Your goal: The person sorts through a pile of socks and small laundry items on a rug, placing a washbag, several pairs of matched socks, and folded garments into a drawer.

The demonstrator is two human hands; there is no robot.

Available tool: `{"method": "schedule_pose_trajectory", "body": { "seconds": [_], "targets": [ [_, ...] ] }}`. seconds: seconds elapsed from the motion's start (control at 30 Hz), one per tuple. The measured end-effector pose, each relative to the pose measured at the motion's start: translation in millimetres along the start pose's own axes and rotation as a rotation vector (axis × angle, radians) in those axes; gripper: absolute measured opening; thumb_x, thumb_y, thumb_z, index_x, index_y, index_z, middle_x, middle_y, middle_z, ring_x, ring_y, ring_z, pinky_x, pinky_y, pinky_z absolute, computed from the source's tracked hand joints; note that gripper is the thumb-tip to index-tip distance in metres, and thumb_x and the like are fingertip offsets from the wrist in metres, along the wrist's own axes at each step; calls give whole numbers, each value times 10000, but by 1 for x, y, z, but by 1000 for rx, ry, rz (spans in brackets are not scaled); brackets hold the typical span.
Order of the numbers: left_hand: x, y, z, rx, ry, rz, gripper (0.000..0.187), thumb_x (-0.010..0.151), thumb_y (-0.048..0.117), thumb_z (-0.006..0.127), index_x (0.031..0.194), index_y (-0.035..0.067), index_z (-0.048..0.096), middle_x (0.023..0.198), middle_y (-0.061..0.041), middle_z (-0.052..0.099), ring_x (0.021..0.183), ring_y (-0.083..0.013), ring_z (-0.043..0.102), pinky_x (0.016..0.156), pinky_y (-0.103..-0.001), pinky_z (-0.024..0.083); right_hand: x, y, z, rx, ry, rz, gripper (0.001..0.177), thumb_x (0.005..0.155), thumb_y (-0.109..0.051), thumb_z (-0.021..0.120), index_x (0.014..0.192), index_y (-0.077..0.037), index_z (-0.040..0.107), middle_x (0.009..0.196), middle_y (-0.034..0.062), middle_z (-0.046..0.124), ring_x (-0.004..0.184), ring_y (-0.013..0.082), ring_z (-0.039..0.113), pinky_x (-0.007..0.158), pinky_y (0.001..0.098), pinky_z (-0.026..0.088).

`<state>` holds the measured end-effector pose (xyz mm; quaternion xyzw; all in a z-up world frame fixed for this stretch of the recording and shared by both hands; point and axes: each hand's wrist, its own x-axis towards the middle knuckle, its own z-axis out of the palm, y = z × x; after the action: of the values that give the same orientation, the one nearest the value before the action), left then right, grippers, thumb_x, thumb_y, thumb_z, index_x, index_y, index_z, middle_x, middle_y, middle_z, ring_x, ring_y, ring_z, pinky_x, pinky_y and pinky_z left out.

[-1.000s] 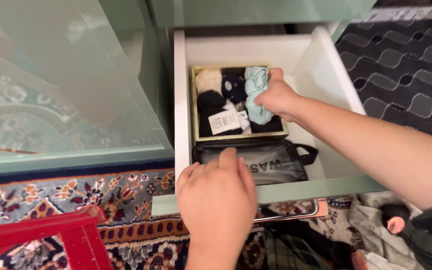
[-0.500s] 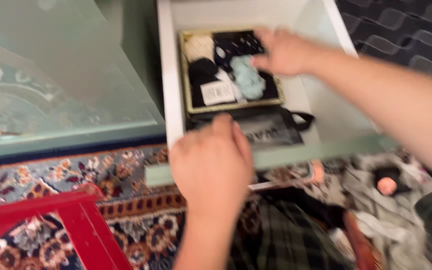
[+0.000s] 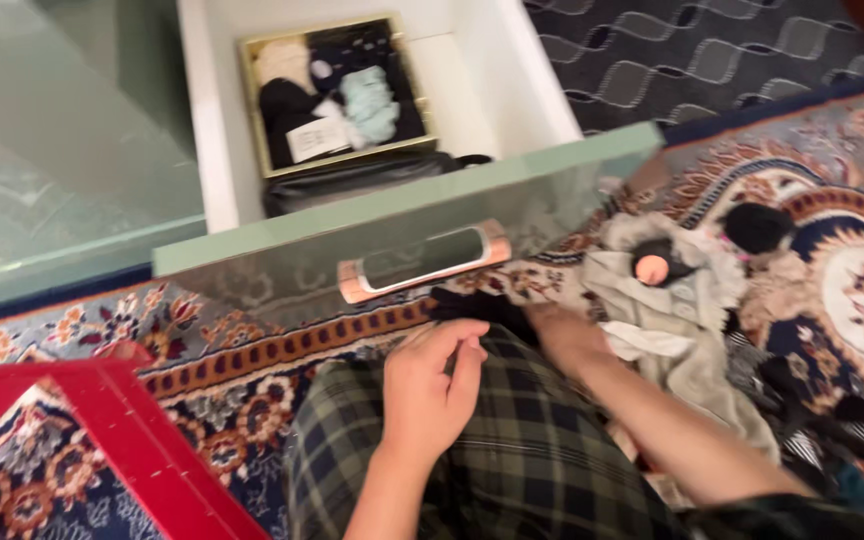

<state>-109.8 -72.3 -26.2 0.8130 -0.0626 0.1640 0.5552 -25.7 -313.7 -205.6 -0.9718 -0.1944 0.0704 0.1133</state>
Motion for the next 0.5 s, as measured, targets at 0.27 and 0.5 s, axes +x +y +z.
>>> {"method": "schedule_pose_trajectory", "body": {
  "seconds": [0.27, 0.5],
  "targets": [
    [2, 25, 39, 93, -105, 281, 662, 796, 140, 761, 1403, 29, 519, 1377, -236, 592, 1269, -441, 553, 1071, -479, 425, -45, -13, -83, 982, 171, 67, 455, 808, -104, 552, 1246, -20, 642, 1101, 112, 727, 1050, 241, 680, 940, 343, 511],
    [-10, 36, 97, -888, -8, -282, 550, 920, 109, 700, 1435, 77, 511, 1346, -102, 619, 1226, -196, 598, 1078, -334, 474, -65, -63, -133, 1034, 442, -68, 488, 831, -115, 531, 1299, 10, 590, 1311, 154, 529, 1241, 262, 523, 1059, 358, 405]
  ]
}}
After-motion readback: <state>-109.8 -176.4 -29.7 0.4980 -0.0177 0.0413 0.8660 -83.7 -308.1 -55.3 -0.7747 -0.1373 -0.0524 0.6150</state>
